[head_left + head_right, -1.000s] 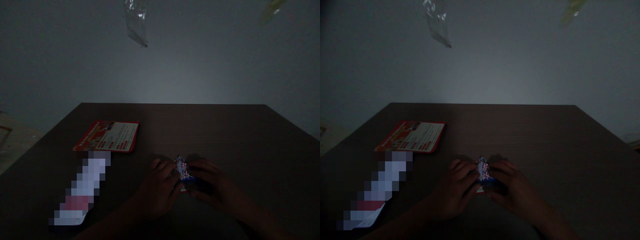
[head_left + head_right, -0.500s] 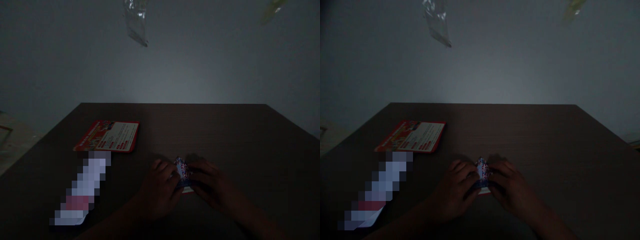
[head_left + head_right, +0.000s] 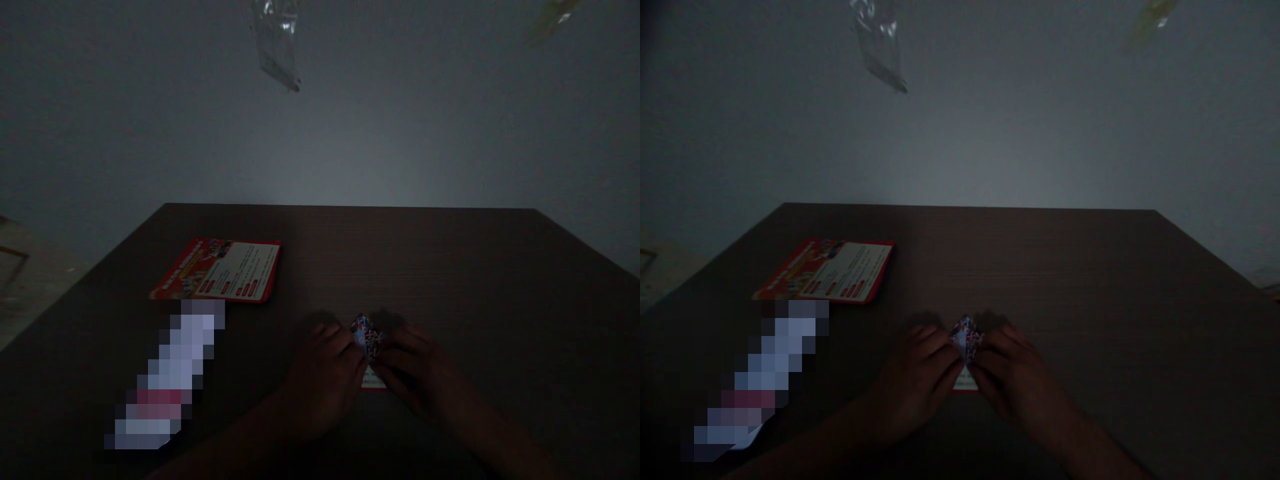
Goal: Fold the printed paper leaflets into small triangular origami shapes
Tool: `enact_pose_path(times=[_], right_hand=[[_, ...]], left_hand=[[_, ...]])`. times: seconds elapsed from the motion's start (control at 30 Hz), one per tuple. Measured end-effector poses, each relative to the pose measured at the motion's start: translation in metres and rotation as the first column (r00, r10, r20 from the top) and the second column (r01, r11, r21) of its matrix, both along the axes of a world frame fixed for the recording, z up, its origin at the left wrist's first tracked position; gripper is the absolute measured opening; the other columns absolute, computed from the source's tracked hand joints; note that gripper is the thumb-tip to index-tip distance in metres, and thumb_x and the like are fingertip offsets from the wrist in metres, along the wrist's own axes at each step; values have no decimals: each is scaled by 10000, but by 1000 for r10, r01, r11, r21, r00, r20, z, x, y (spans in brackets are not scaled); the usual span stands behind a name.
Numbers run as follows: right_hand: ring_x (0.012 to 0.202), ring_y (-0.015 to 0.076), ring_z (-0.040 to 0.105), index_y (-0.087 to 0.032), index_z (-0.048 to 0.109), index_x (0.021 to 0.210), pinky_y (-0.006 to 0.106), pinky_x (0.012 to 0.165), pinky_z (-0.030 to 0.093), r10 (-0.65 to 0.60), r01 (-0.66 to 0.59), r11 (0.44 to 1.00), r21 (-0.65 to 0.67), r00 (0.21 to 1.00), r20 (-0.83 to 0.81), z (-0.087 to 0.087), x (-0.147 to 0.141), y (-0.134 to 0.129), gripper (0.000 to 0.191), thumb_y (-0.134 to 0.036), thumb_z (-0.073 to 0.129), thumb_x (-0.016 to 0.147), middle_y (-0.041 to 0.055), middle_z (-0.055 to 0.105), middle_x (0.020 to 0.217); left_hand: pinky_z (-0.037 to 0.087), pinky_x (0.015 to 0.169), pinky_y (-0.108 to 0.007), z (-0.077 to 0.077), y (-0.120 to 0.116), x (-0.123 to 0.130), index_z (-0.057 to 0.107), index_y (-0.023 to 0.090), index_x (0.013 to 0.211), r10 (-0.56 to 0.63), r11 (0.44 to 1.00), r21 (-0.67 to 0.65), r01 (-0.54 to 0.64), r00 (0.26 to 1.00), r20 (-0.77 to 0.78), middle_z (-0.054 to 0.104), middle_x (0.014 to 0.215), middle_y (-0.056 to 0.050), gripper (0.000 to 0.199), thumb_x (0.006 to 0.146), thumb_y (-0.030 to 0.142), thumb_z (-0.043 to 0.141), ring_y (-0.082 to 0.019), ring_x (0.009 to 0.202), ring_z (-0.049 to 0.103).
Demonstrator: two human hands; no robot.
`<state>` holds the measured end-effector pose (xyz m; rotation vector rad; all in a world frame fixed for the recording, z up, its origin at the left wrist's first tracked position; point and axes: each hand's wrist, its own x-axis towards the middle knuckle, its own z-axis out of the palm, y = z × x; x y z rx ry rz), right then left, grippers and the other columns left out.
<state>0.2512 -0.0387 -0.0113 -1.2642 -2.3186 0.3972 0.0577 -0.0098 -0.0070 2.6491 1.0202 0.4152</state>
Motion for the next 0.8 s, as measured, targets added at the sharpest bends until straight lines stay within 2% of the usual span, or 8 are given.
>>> enact_pose_path(times=[0.27, 0.37, 0.57, 0.8], right_hand=[[808, 199, 565, -217, 647, 847, 364, 759, 418, -42, 41, 999, -36, 999, -24, -2, -4, 4, 80, -214, 567, 853, 39, 638, 821], [746, 190, 563, -215, 644, 796, 360, 735, 401, -70, 69, 996, -64, 998, -9, -2, -3, 6, 87, -229, 575, 847, 24, 621, 737], [651, 172, 538, -198, 598, 648, 333, 668, 365, -139, 139, 988, -60, 990, 6, -5, -1, 7, 185, -270, 624, 816, 2, 574, 630], [633, 166, 529, -194, 582, 593, 333, 673, 363, -187, 190, 977, -92, 981, 41, -4, 0, 8, 250, -307, 628, 812, -7, 555, 602]], left_hand=[[411, 790, -384, 3, 1, 3, 604, 162, 863, 47, 998, -48, -48, 999, -28, 610, 909, -63, 162, 885, 226, 456, -214, 866, 528], [405, 815, -398, 4, 1, 4, 614, 181, 893, 86, 991, -95, -89, 996, -36, 615, 933, -57, 142, 871, 239, 487, -217, 882, 535], [399, 819, -394, 5, 2, 3, 635, 195, 857, 137, 983, -121, -138, 990, -19, 621, 890, -51, 116, 845, 255, 536, -223, 884, 536], [403, 760, -383, 11, 9, 0, 650, 187, 772, 141, 979, -140, -150, 988, -70, 621, 796, -48, 188, 856, 307, 532, -218, 814, 548]])
